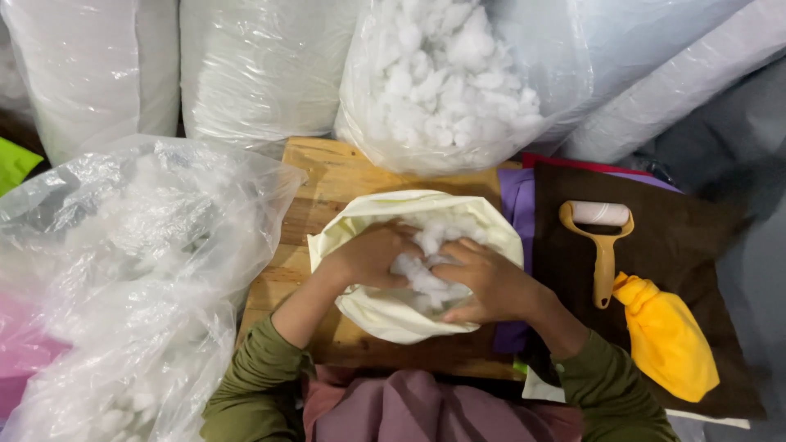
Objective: Stuffing a white pillowcase with fiberfill and cleaning it with a lint roller.
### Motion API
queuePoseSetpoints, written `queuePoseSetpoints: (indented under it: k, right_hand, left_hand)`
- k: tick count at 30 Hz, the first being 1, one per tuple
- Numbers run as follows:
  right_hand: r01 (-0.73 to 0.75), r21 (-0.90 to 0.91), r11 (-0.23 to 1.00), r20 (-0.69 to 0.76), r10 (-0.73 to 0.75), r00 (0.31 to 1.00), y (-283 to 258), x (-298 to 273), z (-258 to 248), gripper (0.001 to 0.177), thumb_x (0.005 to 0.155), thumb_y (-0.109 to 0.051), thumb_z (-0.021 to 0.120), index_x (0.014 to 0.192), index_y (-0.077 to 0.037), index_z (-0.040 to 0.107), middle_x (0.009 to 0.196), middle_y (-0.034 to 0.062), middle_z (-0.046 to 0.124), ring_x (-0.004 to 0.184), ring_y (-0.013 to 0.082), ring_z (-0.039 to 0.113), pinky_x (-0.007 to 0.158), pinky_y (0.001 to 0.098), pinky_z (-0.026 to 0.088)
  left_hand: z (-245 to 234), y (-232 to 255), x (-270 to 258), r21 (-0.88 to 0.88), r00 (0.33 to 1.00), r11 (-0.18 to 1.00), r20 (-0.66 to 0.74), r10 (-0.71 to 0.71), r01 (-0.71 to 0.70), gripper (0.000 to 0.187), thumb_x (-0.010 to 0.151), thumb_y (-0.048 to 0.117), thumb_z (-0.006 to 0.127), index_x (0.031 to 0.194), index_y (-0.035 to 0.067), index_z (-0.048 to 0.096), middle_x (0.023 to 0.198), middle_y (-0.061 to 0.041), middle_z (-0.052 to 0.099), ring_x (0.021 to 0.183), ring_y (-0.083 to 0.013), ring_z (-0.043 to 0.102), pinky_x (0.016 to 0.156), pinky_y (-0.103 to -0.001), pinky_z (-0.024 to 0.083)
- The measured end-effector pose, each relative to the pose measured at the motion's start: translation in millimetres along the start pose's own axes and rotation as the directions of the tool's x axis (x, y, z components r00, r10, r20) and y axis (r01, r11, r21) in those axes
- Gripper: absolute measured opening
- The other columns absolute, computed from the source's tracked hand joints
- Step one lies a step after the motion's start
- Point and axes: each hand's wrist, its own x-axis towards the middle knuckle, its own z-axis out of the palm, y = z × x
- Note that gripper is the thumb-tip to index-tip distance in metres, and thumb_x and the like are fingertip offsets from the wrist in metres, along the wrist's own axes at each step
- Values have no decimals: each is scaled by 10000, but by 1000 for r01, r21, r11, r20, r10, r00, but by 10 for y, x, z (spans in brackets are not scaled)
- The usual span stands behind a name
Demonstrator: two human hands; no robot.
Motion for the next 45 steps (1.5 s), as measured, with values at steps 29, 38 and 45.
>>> queuePoseSetpoints:
  k: [29,38,45]
  right_hand:
    - [-121,155,980,71,111,991,-436,402,-1232,327,932,-319,689,1209,-147,681,1205,151,695,1051,409,704,791,461,600]
    - [-98,-409,907,-295,-31,955,845,1478,-1121,795,782,-265,906,1500,-200,571,1516,225,408,1311,471,517,961,547,536]
    - [-173,-539,824,60,242,968,1529,2023,-733,1021,744,-46,742,1617,-378,329,1650,252,85,1024,429,528,486,431,541]
  left_hand:
    - [-799,659,-193,-95,1000,995,9,28,-27,396,844,327,784,1113,83,626,1001,-150,693,968,-427,701,777,-504,589]
    - [-813,577,-11,103,976,992,-211,-45,68,198,825,284,816,928,126,758,1130,-91,698,1046,-352,611,858,-448,534]
    - [-680,178,180,132,942,954,-243,-231,268,195,742,5,672,773,142,807,1332,-136,673,1135,-300,673,825,-473,572]
